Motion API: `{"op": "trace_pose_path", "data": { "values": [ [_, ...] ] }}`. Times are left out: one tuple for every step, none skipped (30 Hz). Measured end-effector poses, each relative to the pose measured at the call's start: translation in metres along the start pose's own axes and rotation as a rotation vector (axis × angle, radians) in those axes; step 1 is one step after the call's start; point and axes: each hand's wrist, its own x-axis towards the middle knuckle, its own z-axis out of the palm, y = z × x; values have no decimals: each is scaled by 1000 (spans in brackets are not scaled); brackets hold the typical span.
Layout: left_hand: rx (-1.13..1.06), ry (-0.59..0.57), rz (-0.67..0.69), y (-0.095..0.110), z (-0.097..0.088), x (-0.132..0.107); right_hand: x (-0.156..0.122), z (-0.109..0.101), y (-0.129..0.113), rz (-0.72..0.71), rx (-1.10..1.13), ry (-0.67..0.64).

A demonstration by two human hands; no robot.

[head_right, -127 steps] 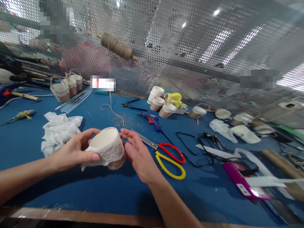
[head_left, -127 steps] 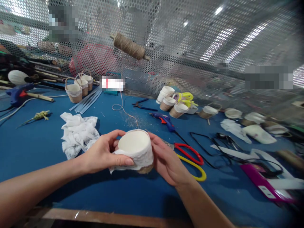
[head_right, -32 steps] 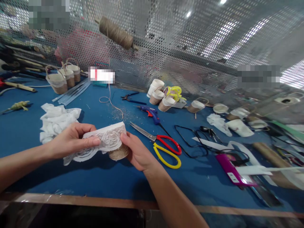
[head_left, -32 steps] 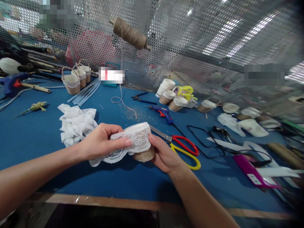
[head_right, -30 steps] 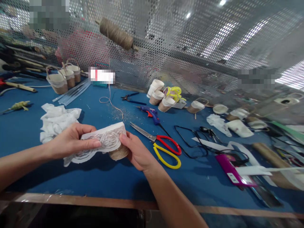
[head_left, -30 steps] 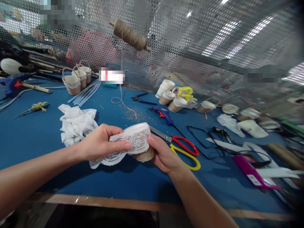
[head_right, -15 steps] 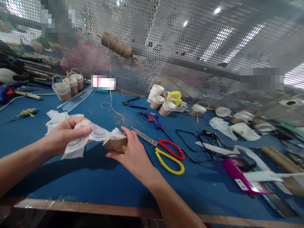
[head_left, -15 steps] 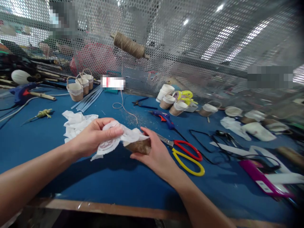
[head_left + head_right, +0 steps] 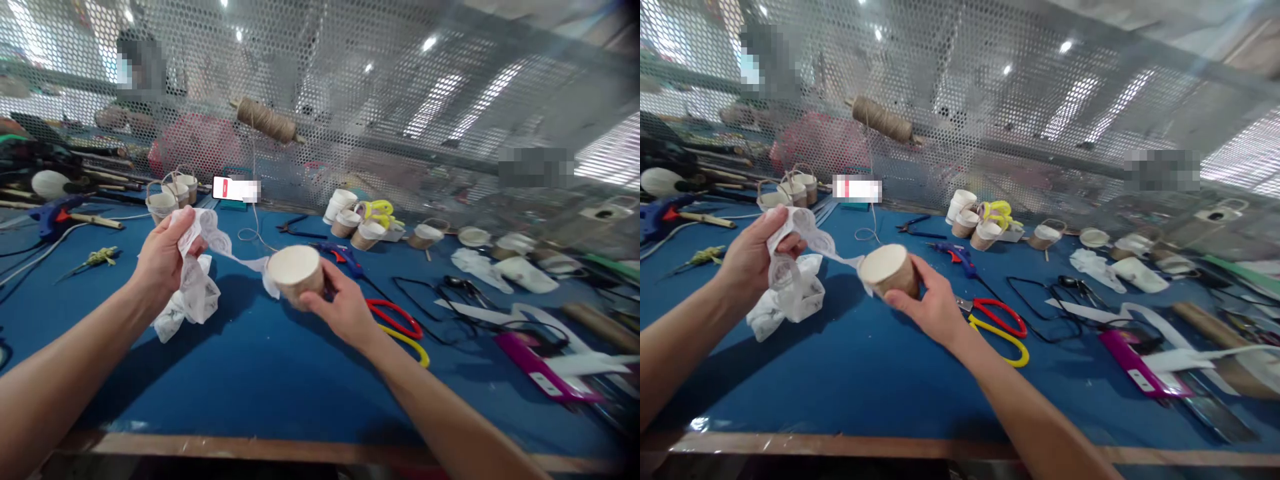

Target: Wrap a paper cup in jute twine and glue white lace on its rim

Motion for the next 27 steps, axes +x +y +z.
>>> {"op": "trace_pose_path", "data": {
  "values": [
    [1, 10, 7, 0, 0, 0, 4, 1, 3, 79, 82, 63],
    [5, 23, 14, 0, 1, -1, 9, 2, 7, 154, 150, 119],
    [14, 31, 13, 0, 3, -2, 15, 4, 10, 223, 202, 164],
    [19, 38, 17, 1, 5, -4, 21, 6, 14, 272, 234, 191],
    [24, 43, 22, 1, 7, -6, 28, 8, 18, 303, 253, 192],
    [32, 43, 34, 3, 9, -9, 35, 10, 21, 331, 267, 176],
    [41, 42, 54, 5, 11, -10, 41, 12, 25, 357, 275, 154],
    [45, 44, 88, 8, 12, -12, 46, 14, 28, 377, 281, 132],
    [41, 44, 129, 12, 12, -13, 50, 16, 31, 390, 282, 113],
    [33, 45, 178, 16, 11, -13, 52, 18, 33, 394, 279, 96],
    [24, 41, 223, 20, 10, -12, 53, 19, 34, 389, 271, 81],
    [16, 39, 271, 24, 9, -12, 53, 20, 34, 379, 259, 68],
    [11, 38, 310, 27, 8, -11, 52, 20, 34, 366, 243, 54],
    [9, 33, 336, 30, 7, -10, 50, 20, 33, 353, 224, 42],
    [11, 23, 347, 31, 7, -10, 49, 19, 33, 340, 204, 33],
    [16, 12, 345, 32, 7, -10, 48, 18, 32, 329, 182, 32],
    [23, 1, 331, 31, 7, -11, 48, 18, 31, 320, 159, 38],
    [40, -8, 305, 29, 8, -13, 50, 18, 31, 312, 136, 52],
    [68, -19, 274, 27, 10, -16, 52, 18, 31, 304, 112, 68],
    [104, -30, 240, 23, 12, -19, 56, 20, 32, 296, 91, 85],
    [138, -38, 205, 20, 14, -23, 60, 22, 34, 286, 70, 98],
    [163, -62, 172, 15, 17, -28, 64, 26, 36, 276, 52, 107],
    [174, -86, 126, 11, 19, -32, 68, 30, 38, 266, 34, 109],
    [170, -113, 78, 6, 21, -36, 72, 35, 41, 258, 15, 104],
    [171, -148, 11, 1, 23, -40, 75, 39, 43, 255, -6, 90],
    [169, -172, -42, -5, 24, -42, 77, 43, 45, 255, -31, 72],
    [181, -200, -94, -10, 24, -44, 78, 45, 47, 257, -58, 54]
  ]
}}
